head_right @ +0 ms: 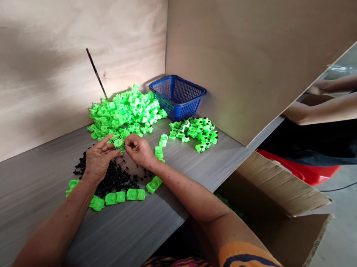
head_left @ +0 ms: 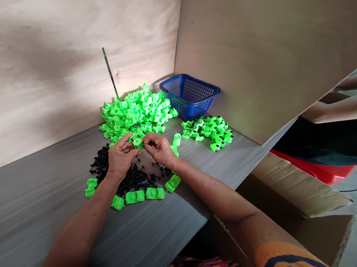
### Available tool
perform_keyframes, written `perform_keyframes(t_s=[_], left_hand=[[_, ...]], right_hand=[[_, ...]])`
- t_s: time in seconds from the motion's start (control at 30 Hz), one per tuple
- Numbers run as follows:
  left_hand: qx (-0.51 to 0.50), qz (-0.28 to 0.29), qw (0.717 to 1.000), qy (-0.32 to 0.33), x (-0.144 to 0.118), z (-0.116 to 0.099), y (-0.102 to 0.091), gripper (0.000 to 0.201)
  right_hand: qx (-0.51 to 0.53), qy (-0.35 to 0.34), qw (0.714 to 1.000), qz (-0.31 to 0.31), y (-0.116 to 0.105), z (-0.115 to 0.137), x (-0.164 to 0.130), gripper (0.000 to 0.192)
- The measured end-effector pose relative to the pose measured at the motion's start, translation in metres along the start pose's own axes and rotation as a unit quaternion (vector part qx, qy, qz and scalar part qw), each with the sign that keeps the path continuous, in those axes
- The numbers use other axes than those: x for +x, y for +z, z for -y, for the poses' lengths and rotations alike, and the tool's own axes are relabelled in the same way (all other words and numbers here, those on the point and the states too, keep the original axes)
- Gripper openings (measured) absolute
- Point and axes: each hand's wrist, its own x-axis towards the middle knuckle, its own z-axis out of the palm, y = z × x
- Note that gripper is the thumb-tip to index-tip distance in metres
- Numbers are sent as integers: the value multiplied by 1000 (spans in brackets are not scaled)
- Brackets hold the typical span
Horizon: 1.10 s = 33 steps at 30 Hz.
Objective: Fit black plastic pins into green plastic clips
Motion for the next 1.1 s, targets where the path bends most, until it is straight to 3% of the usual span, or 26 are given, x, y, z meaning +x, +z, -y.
perform_keyframes(t_s=[0.27,0.4,0.5,0.57,0.63,0.77,0.83,0.9,1.0,1.07,1.1], left_hand=[[-19,-12,1000,13,-2,-3,2,61],[-9,7,1000,1,1,1,0,68],[16,26,999,-29,3,7,-2,73],[42,21,998,-47,5,11,-5,73],[61,6,997,-55,7,14,-9,71],[58,-3,997,-55,11,15,-14,62],[58,3,996,-61,11,15,-14,57],[60,3,996,-66,11,15,-13,52],[66,-8,996,-63,11,19,-12,49],[75,-13,995,-60,11,22,-11,49],[81,-15,995,-59,11,23,-11,49]], right_hand=[[31,-13,999,3,0,2,1,16],[27,-5,1000,5,0,0,2,14],[-36,16,999,14,-12,2,8,13],[-130,55,990,19,-30,6,14,13],[-261,94,961,25,-58,11,19,12],[-505,161,848,17,-127,15,18,16],[-566,191,802,-11,-156,14,12,19],[-584,207,784,-45,-172,13,7,23],[-580,203,786,-73,-165,10,6,25],[-560,176,809,-34,-141,8,13,28],[-539,148,829,22,-125,6,17,31]])
